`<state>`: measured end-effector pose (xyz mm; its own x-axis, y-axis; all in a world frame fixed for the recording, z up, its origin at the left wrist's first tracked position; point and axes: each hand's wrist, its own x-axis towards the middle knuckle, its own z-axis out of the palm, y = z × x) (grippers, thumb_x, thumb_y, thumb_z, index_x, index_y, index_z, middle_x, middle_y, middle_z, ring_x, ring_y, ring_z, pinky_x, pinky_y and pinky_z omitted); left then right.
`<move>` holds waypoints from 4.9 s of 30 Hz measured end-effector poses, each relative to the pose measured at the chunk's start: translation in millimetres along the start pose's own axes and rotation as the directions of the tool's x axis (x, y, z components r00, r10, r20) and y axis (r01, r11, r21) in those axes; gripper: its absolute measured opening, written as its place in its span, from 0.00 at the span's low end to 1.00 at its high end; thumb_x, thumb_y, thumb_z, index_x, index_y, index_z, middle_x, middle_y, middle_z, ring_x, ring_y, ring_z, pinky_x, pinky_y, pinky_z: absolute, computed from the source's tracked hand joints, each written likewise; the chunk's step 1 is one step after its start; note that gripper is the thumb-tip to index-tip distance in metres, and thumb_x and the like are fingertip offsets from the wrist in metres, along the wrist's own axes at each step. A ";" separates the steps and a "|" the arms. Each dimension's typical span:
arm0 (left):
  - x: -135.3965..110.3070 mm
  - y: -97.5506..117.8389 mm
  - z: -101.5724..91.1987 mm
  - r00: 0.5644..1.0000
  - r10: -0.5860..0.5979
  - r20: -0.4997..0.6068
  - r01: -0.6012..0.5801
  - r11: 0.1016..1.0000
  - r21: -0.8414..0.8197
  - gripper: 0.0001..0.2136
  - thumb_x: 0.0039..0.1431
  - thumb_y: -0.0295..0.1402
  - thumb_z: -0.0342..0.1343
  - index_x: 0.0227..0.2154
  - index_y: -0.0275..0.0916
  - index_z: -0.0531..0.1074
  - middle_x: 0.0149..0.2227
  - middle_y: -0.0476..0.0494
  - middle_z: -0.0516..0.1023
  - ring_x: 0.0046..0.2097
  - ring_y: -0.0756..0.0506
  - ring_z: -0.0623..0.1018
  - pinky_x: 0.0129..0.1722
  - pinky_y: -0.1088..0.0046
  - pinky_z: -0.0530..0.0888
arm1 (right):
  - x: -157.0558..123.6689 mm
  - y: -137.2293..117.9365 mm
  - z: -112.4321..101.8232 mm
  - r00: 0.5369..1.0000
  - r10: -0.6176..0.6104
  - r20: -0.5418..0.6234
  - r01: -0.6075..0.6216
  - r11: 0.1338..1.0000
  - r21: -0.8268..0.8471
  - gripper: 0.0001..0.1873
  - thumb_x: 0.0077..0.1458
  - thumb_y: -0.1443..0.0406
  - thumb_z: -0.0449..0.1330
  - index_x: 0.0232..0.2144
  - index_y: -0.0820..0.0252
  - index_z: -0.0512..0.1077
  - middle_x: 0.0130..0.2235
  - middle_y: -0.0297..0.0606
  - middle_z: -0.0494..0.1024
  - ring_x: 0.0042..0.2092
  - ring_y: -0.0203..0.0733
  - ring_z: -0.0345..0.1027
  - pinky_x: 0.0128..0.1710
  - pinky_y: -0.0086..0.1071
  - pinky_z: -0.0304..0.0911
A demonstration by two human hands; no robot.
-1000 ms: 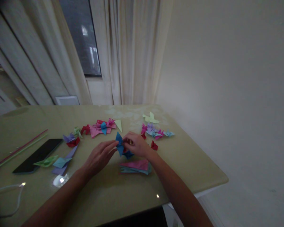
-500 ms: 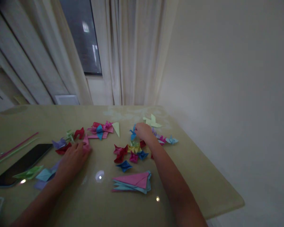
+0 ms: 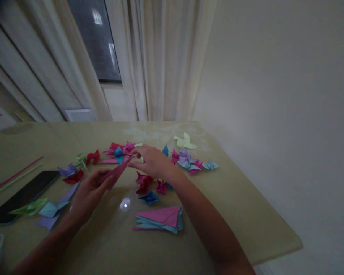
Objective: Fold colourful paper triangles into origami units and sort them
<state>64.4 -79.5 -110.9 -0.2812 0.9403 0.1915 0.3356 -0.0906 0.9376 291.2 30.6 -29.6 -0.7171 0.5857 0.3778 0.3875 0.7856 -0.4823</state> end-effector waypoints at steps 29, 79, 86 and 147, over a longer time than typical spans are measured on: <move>-45.6 33.3 41.6 0.921 0.074 0.383 0.155 0.831 -0.534 0.15 0.55 0.45 0.71 0.33 0.37 0.79 0.30 0.48 0.79 0.32 0.49 0.76 0.36 0.73 0.73 | -136.3 -59.7 23.2 0.899 0.373 -0.231 -0.259 0.877 0.405 0.12 0.61 0.60 0.69 0.45 0.58 0.80 0.42 0.37 0.84 0.41 0.44 0.77 0.41 0.33 0.68; 54.2 111.8 7.4 0.726 0.402 0.558 -0.530 0.844 0.082 0.14 0.60 0.47 0.61 0.35 0.43 0.84 0.33 0.45 0.85 0.35 0.43 0.81 0.36 0.70 0.74 | -182.6 -61.5 45.1 0.680 0.387 -0.623 -0.222 0.918 0.329 0.15 0.69 0.61 0.56 0.54 0.53 0.76 0.49 0.42 0.80 0.46 0.47 0.73 0.47 0.38 0.69; -1.2 121.8 63.1 0.531 0.466 0.708 -0.640 0.768 -0.025 0.07 0.64 0.34 0.59 0.38 0.45 0.83 0.36 0.46 0.84 0.36 0.44 0.81 0.40 0.70 0.73 | -158.3 -54.8 28.4 0.728 0.395 -0.560 -0.243 0.913 0.328 0.09 0.62 0.57 0.67 0.36 0.56 0.81 0.31 0.35 0.78 0.33 0.42 0.69 0.36 0.34 0.67; 33.3 111.6 44.6 0.480 0.515 0.710 -0.218 0.854 -0.473 0.22 0.67 0.38 0.62 0.63 0.44 0.72 0.62 0.34 0.76 0.56 0.39 0.80 0.49 0.64 0.79 | -109.3 -65.1 24.9 0.758 0.647 -0.080 0.083 0.026 0.996 0.17 0.56 0.55 0.73 0.44 0.57 0.78 0.36 0.32 0.81 0.32 0.35 0.73 0.32 0.27 0.74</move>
<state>132.6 -43.6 -12.9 0.6767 0.6372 0.3689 -0.0770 -0.4370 0.8961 329.9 -89.5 -59.2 -0.2470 0.9683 0.0378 -0.6265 -0.1299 -0.7685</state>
